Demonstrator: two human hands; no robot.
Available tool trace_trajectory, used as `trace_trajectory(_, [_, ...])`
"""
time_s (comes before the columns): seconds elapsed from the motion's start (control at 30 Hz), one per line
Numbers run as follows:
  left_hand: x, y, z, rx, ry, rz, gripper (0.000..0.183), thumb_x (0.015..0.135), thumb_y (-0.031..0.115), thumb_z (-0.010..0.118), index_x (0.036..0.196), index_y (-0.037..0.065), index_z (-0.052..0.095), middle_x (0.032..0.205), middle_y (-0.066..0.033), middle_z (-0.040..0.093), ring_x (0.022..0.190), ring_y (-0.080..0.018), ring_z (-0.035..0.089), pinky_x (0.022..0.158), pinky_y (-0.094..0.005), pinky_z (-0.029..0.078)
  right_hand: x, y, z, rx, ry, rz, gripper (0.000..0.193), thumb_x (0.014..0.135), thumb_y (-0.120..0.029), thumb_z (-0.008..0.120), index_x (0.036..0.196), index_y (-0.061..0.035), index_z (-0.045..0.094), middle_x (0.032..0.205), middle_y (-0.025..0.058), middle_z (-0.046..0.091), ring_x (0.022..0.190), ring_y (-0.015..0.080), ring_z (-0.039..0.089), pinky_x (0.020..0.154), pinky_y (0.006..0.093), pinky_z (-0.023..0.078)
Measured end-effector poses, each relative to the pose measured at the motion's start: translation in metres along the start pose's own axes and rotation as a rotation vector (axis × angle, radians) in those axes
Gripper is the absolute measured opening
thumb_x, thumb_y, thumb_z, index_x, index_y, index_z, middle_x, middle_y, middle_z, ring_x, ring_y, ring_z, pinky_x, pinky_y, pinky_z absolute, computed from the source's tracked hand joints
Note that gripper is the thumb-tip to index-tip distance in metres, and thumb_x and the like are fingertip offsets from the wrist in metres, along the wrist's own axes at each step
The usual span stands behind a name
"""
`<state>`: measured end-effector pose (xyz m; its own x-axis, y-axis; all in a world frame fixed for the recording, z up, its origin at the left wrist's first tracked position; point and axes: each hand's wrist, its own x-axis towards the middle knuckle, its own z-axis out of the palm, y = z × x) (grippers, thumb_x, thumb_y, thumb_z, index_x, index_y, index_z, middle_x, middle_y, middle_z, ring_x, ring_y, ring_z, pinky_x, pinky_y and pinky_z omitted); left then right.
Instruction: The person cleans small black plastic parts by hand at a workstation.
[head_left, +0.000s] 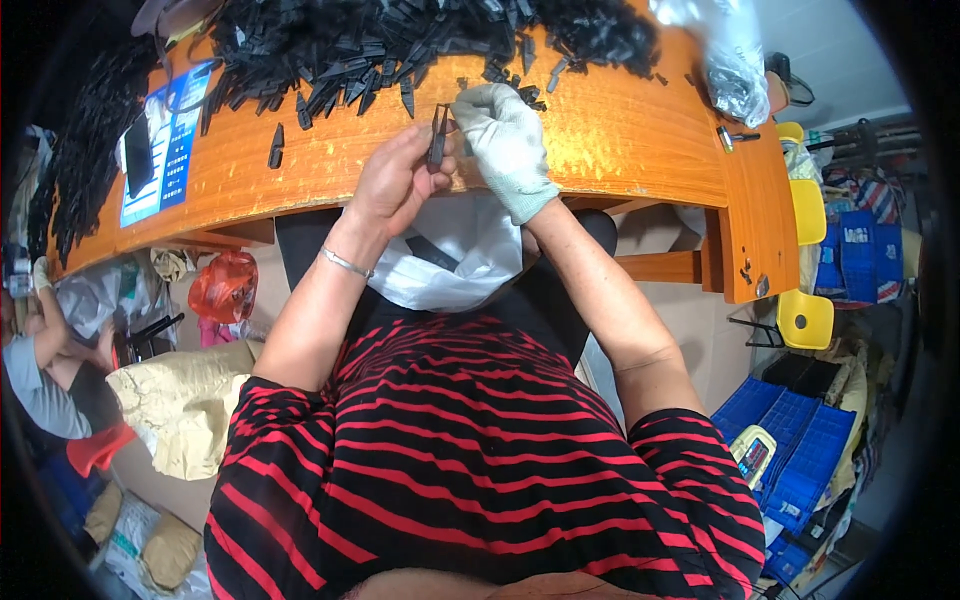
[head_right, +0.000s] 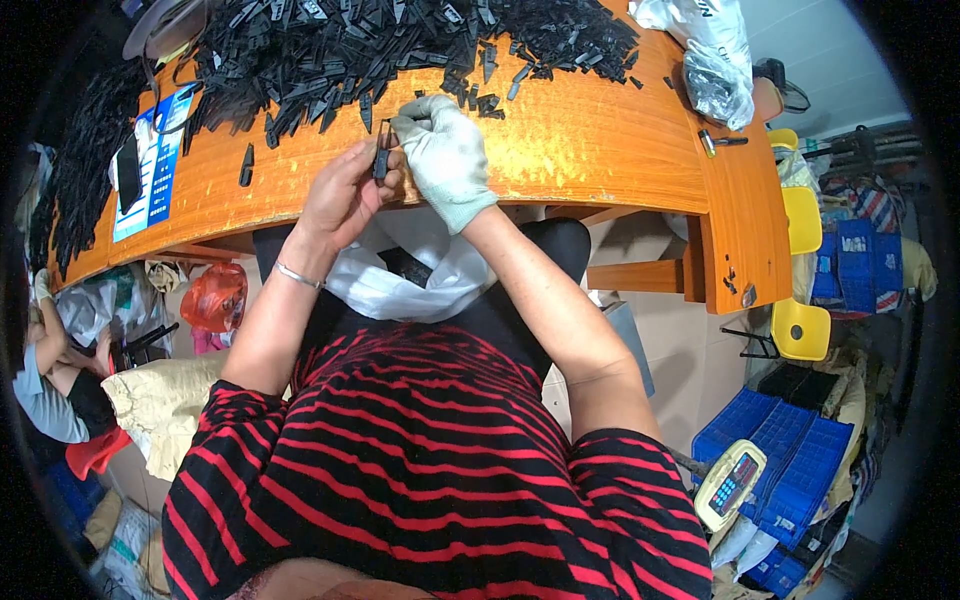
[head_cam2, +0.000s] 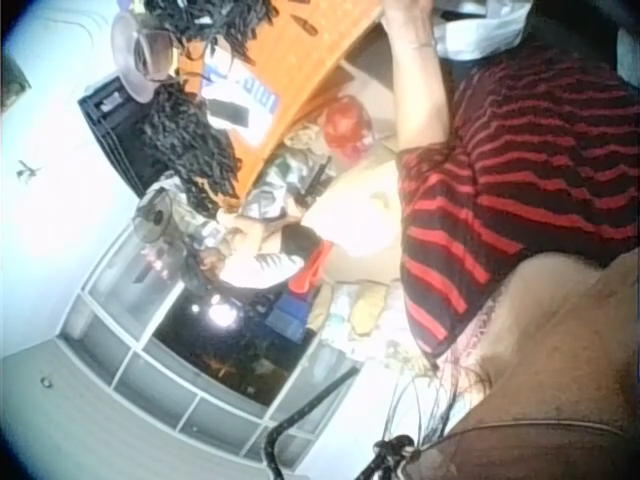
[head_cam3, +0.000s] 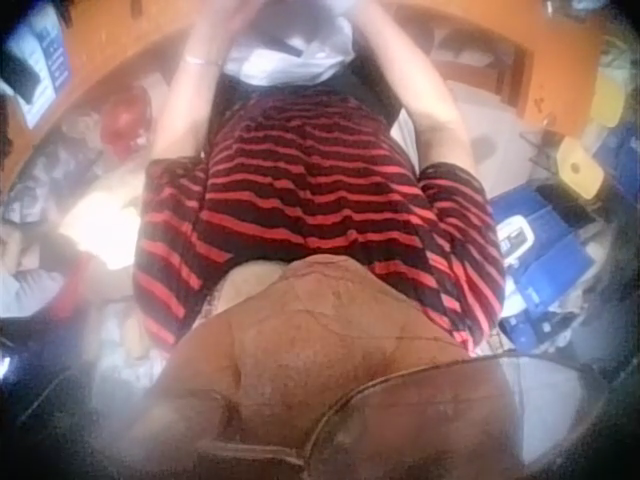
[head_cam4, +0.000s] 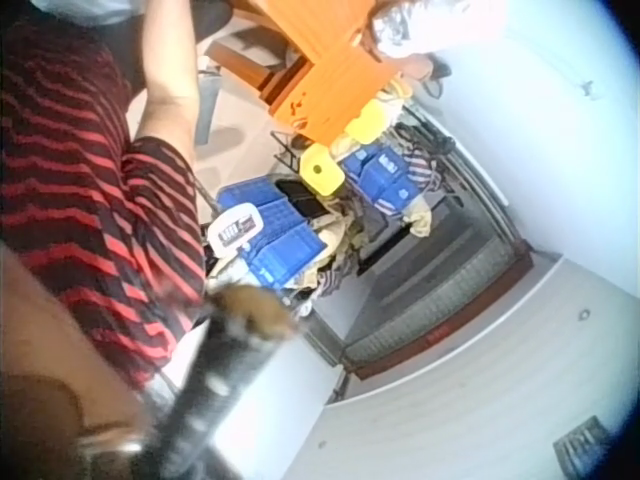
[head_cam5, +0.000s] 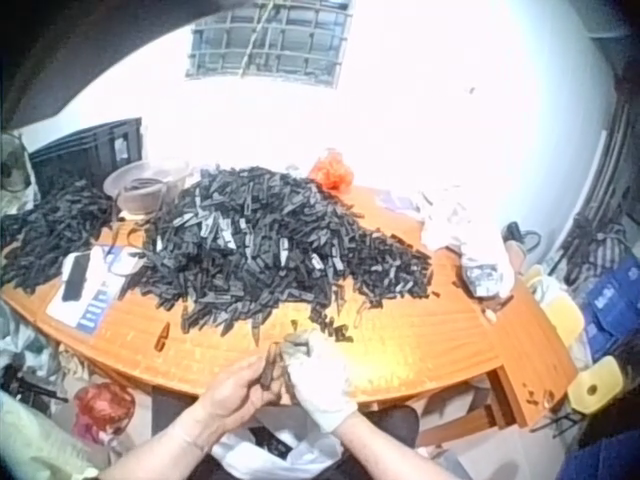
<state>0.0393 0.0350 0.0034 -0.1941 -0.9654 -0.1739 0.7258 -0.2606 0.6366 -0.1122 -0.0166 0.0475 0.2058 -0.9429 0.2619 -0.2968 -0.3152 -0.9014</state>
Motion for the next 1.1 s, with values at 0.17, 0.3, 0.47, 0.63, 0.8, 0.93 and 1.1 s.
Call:
trace_trajectory(0.17, [-0.003,-0.001,0.009,0.095,0.046,0.066,0.023,0.108,0.018,0.043,0.119,0.001,0.054,0.085,-0.0034,0.059,0.063,-0.008,0.05,0.053,-0.0201,0.038,0.0,0.008,0.004,0.04,0.011,0.05,0.019,0.094,-0.016,0.07,0.103,0.0009,0.068,0.085,0.0098,0.071,0.077,0.0154,0.067,0.072,0.0295,0.054])
trace_trajectory(0.3, [-0.003,-0.003,0.008,0.139,0.04,0.094,0.023,0.108,0.018,0.043,0.118,0.001,0.054,0.082,-0.0023,0.058,0.06,-0.0064,0.046,0.051,-0.0195,0.035,0.002,0.007,0.005,0.057,-0.013,0.082,0.025,0.096,-0.019,0.069,0.11,0.0007,0.067,0.094,0.0101,0.072,0.083,0.0154,0.069,0.073,0.0293,0.055])
trace_trajectory(0.47, [-0.005,-0.005,0.015,0.255,0.096,0.128,0.025,0.108,0.023,0.045,0.119,0.002,0.055,0.078,0.0004,0.056,0.059,-0.0051,0.045,0.051,-0.0193,0.034,0.0,0.009,0.006,0.082,0.007,0.118,0.017,0.094,-0.014,0.07,0.103,0.0002,0.067,0.081,0.0078,0.07,0.072,0.0144,0.065,0.067,0.0293,0.053])
trace_trajectory(0.63, [-0.009,-0.009,0.024,0.328,0.171,0.166,0.026,0.109,0.027,0.046,0.118,0.003,0.054,0.077,0.0011,0.054,0.06,-0.0052,0.044,0.053,-0.0199,0.035,-0.004,0.0,0.003,0.12,-0.045,0.158,0.021,0.095,-0.016,0.07,0.106,0.0012,0.066,0.083,0.0082,0.07,0.073,0.0134,0.065,0.066,0.0284,0.053])
trace_trajectory(0.8, [-0.003,-0.02,0.01,0.405,0.156,0.262,0.025,0.109,0.026,0.045,0.115,0.003,0.053,0.073,0.0031,0.05,0.06,-0.005,0.042,0.054,-0.0207,0.035,-0.005,-0.003,-0.001,-0.009,-0.124,0.091,0.023,0.094,-0.017,0.069,0.108,0.0011,0.068,0.087,0.0115,0.072,0.077,0.0182,0.069,0.07,0.0315,0.055])
trace_trajectory(0.93, [-0.002,-0.026,0.006,0.59,0.214,0.374,0.022,0.109,0.022,0.047,0.109,0.001,0.054,0.07,0.0051,0.047,0.06,-0.0041,0.04,0.054,-0.0219,0.035,-0.004,-0.006,-0.004,-0.341,-0.212,-0.029,0.024,0.093,-0.019,0.067,0.107,-0.0001,0.068,0.093,0.0204,0.073,0.086,0.034,0.072,0.076,0.0407,0.056])
trace_trajectory(1.1, [0.006,-0.039,0.003,0.504,0.286,0.382,0.023,0.108,0.021,0.049,0.1,0.002,0.056,0.069,0.0056,0.046,0.061,-0.004,0.039,0.053,-0.0223,0.034,-0.003,-0.018,-0.004,-0.542,-0.349,0.004,0.025,0.093,-0.023,0.063,0.103,-0.0006,0.066,0.09,0.0246,0.071,0.089,0.0418,0.07,0.078,0.0464,0.055])
